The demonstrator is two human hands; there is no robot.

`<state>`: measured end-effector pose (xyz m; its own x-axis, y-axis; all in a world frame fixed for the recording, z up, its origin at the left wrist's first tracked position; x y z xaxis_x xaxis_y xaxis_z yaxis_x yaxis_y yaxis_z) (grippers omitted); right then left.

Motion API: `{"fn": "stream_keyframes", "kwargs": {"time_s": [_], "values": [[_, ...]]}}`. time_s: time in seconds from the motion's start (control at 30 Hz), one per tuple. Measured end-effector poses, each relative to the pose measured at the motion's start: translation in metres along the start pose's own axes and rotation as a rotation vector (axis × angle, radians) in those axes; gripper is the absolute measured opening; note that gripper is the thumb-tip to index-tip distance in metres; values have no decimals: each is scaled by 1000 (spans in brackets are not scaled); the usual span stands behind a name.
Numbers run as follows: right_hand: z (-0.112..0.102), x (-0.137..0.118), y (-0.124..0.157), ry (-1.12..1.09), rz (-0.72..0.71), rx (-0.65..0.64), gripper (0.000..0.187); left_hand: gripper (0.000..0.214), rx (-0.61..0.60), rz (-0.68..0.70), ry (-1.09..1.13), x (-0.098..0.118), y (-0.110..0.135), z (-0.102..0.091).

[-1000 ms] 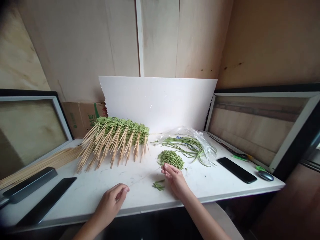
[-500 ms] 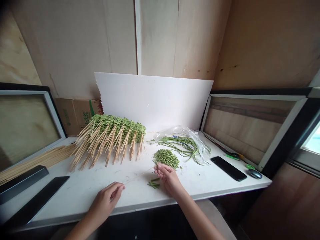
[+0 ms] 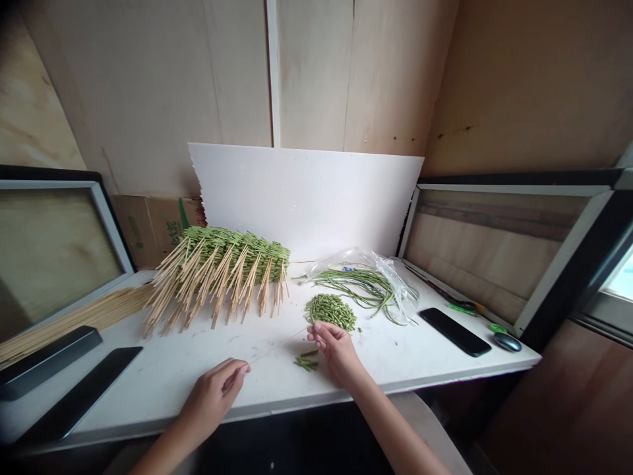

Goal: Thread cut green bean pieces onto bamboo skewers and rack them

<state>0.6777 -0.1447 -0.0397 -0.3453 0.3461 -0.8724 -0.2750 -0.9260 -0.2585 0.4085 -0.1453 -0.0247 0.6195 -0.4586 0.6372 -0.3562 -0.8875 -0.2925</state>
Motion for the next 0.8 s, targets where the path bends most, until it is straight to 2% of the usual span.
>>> {"fn": "stream_keyframes", "kwargs": {"time_s": [0.33,0.6,0.8], "values": [[1,0,0,-11,-1,-9,30,31,57,30,9,4,1,-5],[-11,-2,-4,164,-107,14,35,29,72,58,-19,5,2,-4],[-11,-6,-2,260,-161,16,39,30,107,119,0,7,3,-5]]}}
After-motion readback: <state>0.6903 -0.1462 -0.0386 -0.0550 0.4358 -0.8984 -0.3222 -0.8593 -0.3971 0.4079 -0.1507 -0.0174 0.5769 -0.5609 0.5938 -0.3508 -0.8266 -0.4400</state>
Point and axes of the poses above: each hand's wrist, its own y-axis away from the middle knuckle, its own z-axis out of the palm, x = y × z, the point moved 10 cm from there along -y, towards the middle knuckle, and after that the axes turned 13 degrees about -z, right-handed, at the moved point
